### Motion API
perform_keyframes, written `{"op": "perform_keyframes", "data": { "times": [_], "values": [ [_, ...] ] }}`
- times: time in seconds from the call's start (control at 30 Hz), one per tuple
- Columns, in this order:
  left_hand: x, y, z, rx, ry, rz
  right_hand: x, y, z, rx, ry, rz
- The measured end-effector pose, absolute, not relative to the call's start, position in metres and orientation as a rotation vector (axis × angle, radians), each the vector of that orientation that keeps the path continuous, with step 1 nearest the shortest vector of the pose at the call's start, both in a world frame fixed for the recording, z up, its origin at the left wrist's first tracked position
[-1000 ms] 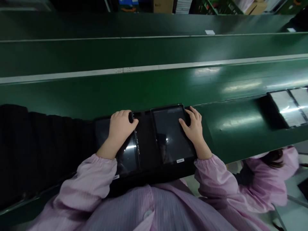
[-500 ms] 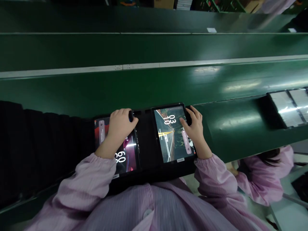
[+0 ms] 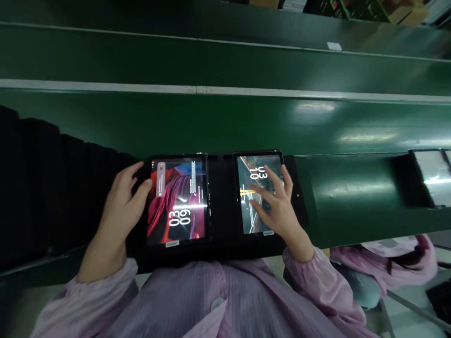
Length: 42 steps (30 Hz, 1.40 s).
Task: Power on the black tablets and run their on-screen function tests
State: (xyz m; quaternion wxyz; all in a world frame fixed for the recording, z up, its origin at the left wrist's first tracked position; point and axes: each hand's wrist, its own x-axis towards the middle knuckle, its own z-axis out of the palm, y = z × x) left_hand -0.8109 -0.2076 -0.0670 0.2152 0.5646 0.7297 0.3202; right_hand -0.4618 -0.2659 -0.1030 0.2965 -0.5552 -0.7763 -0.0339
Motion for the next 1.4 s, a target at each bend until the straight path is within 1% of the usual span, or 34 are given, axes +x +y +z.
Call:
{"op": "perform_keyframes", "data": {
  "times": [0.1, 0.2, 0.33, 0.47, 0.53, 0.6, 0.7, 0.83, 1.0, 1.13, 1.27, 1.4],
  "values": [
    [-0.83, -0.232, -0.078, 1.392, 2.08, 0.855, -0.477, -0.272, -0.102, -1.383, -2.147, -0.049],
    [-0.831, -0.236, -0.087, 1.418, 2.089, 0.85, -0.461, -0.273, -0.099, -1.509, -1.978, -0.113],
    [-0.813, -0.22, -0.091, 1.423, 2.136, 0.79, -0.429, -0.287, -0.085, -1.709, -1.722, -0.23],
    [-0.786, -0.219, -0.083, 1.768, 2.056, 0.603, -0.429, -0.315, -0.076, -1.793, -1.676, -0.232],
    [-0.781, -0.226, -0.077, 1.885, 1.917, 0.625, -0.436, -0.325, -0.079, -1.813, -1.652, -0.24],
    [-0.785, -0.232, -0.074, 1.858, 1.856, 0.721, -0.442, -0.331, -0.086, -1.81, -1.633, -0.275],
    [-0.799, -0.24, -0.076, 1.751, 1.902, 0.827, -0.445, -0.332, -0.099, -1.754, -1.657, -0.304],
    [-0.814, -0.248, -0.082, 1.586, 2.036, 0.808, -0.446, -0.323, -0.103, -1.623, -1.724, -0.295],
    [-0.808, -0.251, -0.081, 1.495, 2.07, 0.802, -0.454, -0.313, -0.091, -1.505, -1.792, -0.22],
    [-0.775, -0.238, -0.076, 1.645, 2.082, 0.703, -0.464, -0.317, -0.082, -1.509, -1.818, -0.226],
    [-0.734, -0.218, -0.076, 1.938, 1.952, 0.591, -0.474, -0.328, -0.077, -1.553, -1.781, -0.269],
    [-0.74, -0.21, -0.08, 1.892, 1.953, 0.543, -0.469, -0.342, -0.076, -1.609, -1.74, -0.294]
  ]
}}
